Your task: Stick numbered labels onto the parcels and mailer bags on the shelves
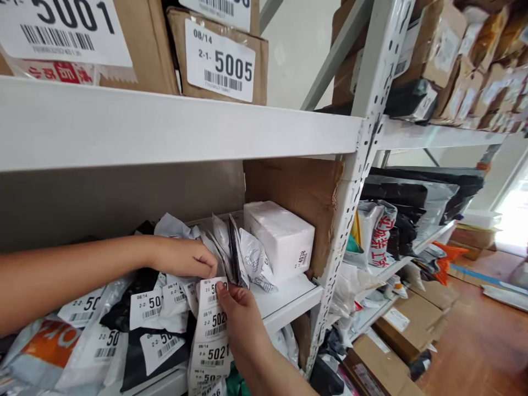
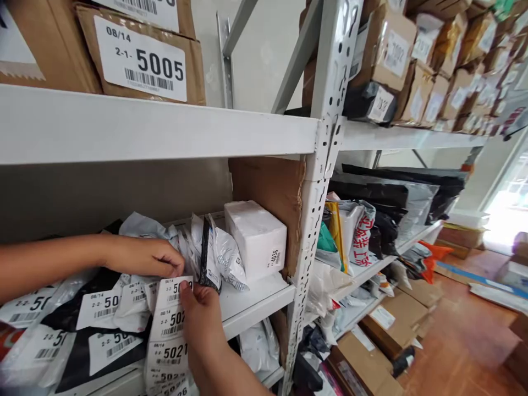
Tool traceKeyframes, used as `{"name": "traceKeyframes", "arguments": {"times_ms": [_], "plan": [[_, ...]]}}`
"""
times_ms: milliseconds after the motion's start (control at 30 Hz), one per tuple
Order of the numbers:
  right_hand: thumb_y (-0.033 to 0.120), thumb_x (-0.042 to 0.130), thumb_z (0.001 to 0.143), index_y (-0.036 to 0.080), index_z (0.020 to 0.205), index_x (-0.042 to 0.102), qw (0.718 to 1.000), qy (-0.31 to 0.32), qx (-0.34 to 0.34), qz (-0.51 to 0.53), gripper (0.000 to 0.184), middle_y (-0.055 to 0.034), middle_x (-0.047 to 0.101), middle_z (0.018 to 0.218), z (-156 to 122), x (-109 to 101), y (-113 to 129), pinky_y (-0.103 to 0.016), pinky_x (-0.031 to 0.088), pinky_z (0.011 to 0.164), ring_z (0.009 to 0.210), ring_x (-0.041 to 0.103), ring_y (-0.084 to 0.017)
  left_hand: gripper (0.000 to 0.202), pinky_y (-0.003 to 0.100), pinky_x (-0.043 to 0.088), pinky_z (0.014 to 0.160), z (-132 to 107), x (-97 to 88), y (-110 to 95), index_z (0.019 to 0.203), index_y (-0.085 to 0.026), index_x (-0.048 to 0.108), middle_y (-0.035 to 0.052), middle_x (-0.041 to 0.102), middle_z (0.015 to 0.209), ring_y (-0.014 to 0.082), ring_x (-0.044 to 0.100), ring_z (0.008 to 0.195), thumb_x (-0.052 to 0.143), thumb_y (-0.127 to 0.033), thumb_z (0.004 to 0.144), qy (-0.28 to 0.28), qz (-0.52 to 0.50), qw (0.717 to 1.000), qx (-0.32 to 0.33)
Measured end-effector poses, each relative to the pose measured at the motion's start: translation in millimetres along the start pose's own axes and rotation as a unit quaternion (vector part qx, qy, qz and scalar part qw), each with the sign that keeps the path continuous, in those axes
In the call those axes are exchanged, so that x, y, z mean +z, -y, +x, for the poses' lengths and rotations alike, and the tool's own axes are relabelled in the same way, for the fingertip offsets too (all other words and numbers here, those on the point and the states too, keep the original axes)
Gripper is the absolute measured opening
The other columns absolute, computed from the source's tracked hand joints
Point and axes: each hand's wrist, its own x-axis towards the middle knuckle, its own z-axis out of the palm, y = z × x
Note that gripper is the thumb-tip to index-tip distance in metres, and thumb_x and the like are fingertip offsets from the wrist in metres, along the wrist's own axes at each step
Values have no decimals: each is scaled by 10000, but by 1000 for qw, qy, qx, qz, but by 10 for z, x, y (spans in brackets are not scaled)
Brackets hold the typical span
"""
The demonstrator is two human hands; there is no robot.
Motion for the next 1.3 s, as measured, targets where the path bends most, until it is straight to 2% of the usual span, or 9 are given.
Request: {"name": "traceKeyframes", "arguments": {"times_ms": [233,400,567,700,833,967,1067,1200,1300], "plan": [[648,806,556,157,592,632,999,-34,-8,31,523,-6,598,510,47,14,-64,-255,367,498,496,500,-123,218,225,331,550,43,168,-56,696,-183,542,-29,532,659,127,487,621,537,-332,855,-86,143,984,-68],[584,864,502,170,652,649,998,1,58,22,490,16,580,497,-64,-52,3,-254,389,494,498,544,-146,156,271,436,699,105,276,-45,857,-172,670,67,658,944,189,622,816,523,-214,889,-107,289,951,-34],[690,830,446,199,479,503,996,-41,79,17,590,71,416,387,-136,-120,-31,-226,305,440,382,354,-68,179,275,450,740,114,327,-34,903,-169,701,85,652,953,203,635,849,529,-217,912,-90,313,945,-31],[577,890,460,181,519,495,995,-7,90,-42,562,62,482,450,-350,-323,-15,-209,346,472,409,373,-46,126,304,460,775,122,346,-13,786,-160,660,82,645,967,226,634,890,604,-254,849,-110,260,957,-62],[506,849,606,181,746,639,981,5,-33,-192,412,-7,625,670,-475,-545,81,-253,470,582,585,571,-129,362,291,480,691,167,344,19,952,-154,585,58,619,984,211,630,819,762,-280,663,-235,195,944,-124],[382,721,769,180,740,710,890,119,-237,-370,204,-123,618,1110,-381,-526,84,-302,505,864,980,647,-224,312,309,468,666,183,299,-15,1028,-147,595,89,621,1066,245,642,889,703,-169,736,-259,322,903,-121],[394,689,791,180,744,722,869,139,-271,-390,222,-143,559,1306,-296,-472,-25,-326,482,959,1138,618,-271,52,302,442,658,164,271,11,830,-177,654,57,677,900,256,640,931,615,-143,838,-230,406,883,-58],[339,696,813,184,841,689,842,147,-319,-410,157,-159,511,1416,-237,-546,-128,-374,457,1029,1262,546,-292,49,262,405,583,136,287,133,852,-215,637,-21,686,822,164,644,725,638,-169,836,-283,381,880,13],[290,701,832,195,956,627,831,120,-351,-414,173,-167,472,1452,-213,-629,-181,-366,472,1021,1235,557,-254,72,267,431,639,123,305,150,834,-213,643,-4,700,876,190,663,825,704,-196,801,-279,376,882,52]]}}
